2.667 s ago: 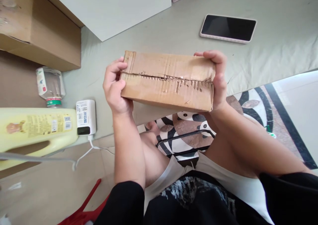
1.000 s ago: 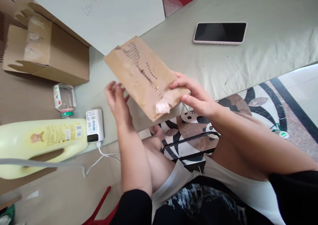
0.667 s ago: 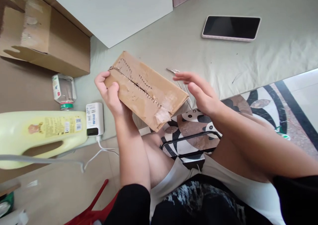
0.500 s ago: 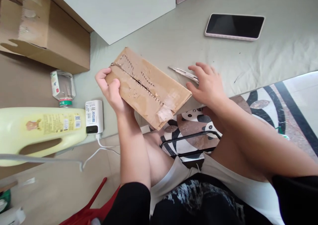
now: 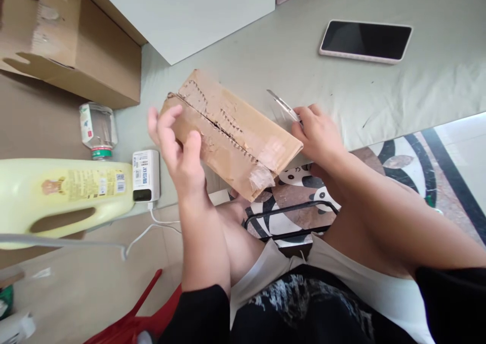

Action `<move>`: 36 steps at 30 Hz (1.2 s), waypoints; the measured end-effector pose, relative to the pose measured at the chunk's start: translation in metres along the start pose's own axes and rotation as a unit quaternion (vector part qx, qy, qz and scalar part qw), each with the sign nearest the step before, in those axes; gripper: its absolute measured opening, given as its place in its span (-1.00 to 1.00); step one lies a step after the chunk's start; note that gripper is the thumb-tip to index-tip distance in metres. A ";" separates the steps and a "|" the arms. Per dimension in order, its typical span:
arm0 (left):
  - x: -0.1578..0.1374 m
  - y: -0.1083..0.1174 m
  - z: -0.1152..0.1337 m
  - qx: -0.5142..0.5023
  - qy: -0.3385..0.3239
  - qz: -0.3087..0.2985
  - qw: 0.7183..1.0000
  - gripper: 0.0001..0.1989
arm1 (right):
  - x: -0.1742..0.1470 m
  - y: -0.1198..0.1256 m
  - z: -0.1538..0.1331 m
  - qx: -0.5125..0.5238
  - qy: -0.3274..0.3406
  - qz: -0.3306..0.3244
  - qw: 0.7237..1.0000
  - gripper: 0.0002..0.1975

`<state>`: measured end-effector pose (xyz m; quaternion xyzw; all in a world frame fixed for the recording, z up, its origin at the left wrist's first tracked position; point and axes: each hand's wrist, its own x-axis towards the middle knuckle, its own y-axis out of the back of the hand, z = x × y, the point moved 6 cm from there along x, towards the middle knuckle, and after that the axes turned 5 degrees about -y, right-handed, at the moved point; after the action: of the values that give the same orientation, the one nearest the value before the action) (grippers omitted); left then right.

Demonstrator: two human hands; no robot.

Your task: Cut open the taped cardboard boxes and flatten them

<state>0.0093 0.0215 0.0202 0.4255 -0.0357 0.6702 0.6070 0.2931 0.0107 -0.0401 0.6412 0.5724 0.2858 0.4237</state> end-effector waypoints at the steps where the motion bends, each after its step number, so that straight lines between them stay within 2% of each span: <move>1: -0.003 0.004 0.016 0.017 -0.015 0.011 1.000 -0.53 | 0.000 0.000 0.000 0.014 -0.005 -0.004 1.000 -0.57; 3: -0.008 0.005 0.052 0.017 -0.058 0.000 0.998 -0.50 | 0.001 -0.001 -0.001 0.039 -0.007 -0.013 0.999 -0.58; 5: -0.013 -0.002 0.085 0.008 -0.113 -0.043 0.993 -0.49 | 0.001 -0.003 -0.002 0.054 -0.003 -0.017 0.998 -0.60; 8: -0.020 -0.019 0.111 0.030 -0.208 -0.123 0.970 -0.63 | 0.001 -0.005 -0.003 0.062 0.004 -0.020 0.998 -0.62; 10: -0.023 -0.027 0.110 0.053 -0.236 -0.135 0.961 -0.73 | 0.001 -0.006 -0.003 0.060 0.002 -0.025 0.998 -0.63; 13: -0.022 -0.031 0.101 0.071 -0.235 -0.106 0.964 -0.82 | 0.000 -0.006 -0.005 0.056 -0.001 -0.038 0.998 -0.62; 17: -0.020 -0.032 0.098 0.055 -0.224 -0.078 0.970 -0.86 | 0.000 -0.005 -0.008 0.058 0.001 -0.051 0.997 -0.64; 22: -0.017 -0.032 0.100 0.035 -0.224 -0.048 0.973 -0.87 | -0.001 -0.003 -0.007 0.080 -0.001 -0.034 0.996 -0.68; 27: -0.014 -0.033 0.101 0.048 -0.199 -0.052 0.978 -0.79 | -0.001 -0.005 -0.005 0.091 0.004 -0.032 0.995 -0.69; 30: -0.012 -0.034 0.101 0.060 -0.165 -0.078 0.981 -0.73 | -0.001 -0.006 -0.005 0.091 0.012 -0.030 0.995 -0.69; 36: -0.007 -0.034 0.103 0.047 -0.160 -0.092 0.982 -0.80 | 0.000 -0.010 -0.005 0.079 0.016 -0.020 0.997 -0.66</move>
<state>0.0912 -0.0332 0.0653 0.5564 -0.0617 0.5357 0.6322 0.2839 0.0117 -0.0461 0.6562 0.6128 0.2416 0.3681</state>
